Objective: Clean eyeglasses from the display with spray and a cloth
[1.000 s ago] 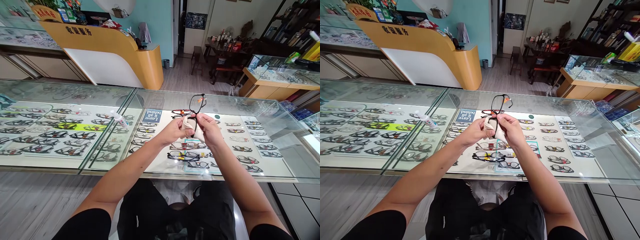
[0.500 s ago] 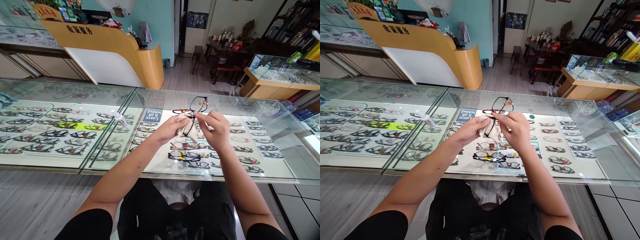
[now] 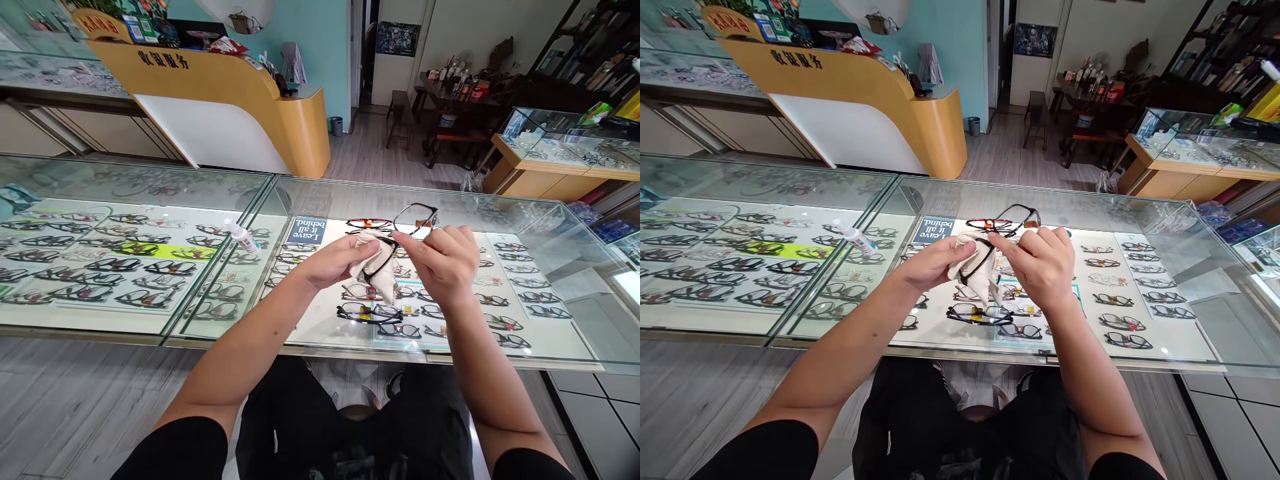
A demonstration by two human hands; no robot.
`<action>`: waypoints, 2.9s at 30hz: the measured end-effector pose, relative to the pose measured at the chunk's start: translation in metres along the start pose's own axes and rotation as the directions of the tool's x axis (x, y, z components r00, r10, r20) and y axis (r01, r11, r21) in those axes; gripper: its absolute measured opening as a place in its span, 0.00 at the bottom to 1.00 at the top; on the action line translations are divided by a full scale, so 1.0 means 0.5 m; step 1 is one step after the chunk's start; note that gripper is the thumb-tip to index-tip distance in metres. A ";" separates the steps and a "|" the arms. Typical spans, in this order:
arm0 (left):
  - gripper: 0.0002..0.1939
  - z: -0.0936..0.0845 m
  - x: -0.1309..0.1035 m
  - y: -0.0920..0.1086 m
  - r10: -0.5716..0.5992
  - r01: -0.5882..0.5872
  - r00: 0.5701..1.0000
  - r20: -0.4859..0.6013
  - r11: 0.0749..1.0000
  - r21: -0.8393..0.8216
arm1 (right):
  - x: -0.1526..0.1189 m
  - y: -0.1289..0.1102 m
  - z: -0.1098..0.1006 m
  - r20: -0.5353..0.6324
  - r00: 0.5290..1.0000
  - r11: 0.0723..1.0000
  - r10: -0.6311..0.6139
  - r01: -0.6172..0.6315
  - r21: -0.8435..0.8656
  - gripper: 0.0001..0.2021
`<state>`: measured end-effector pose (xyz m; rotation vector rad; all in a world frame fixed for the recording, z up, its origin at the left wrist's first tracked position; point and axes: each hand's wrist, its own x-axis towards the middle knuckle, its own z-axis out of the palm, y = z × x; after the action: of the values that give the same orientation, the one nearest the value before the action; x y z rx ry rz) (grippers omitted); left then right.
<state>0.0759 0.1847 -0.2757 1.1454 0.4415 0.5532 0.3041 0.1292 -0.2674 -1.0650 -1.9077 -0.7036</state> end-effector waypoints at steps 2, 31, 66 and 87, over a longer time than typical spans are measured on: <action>0.29 -0.002 -0.002 0.002 0.006 -0.007 1.000 -0.026 0.999 -0.043 | 0.001 0.002 -0.010 -0.058 0.998 1.000 0.016 -0.016 -0.009 0.15; 0.23 -0.004 0.009 0.005 0.369 -0.289 0.904 -0.216 0.899 0.328 | 0.017 -0.020 0.003 0.742 0.491 0.081 0.456 -0.853 0.515 0.16; 0.30 0.009 0.014 -0.014 0.499 -0.264 0.788 -0.361 0.804 0.533 | 0.015 -0.040 0.015 0.864 0.437 0.079 0.252 -0.899 0.431 0.24; 0.31 0.007 0.030 -0.022 0.436 -0.361 0.733 -0.522 0.900 0.244 | 0.002 -0.055 0.058 0.885 0.390 -0.244 0.254 -0.860 0.448 0.20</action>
<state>0.0917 0.1878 -0.2856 1.1940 0.7571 1.2864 0.2684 0.1386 -0.2833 -1.0658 -1.2173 1.5269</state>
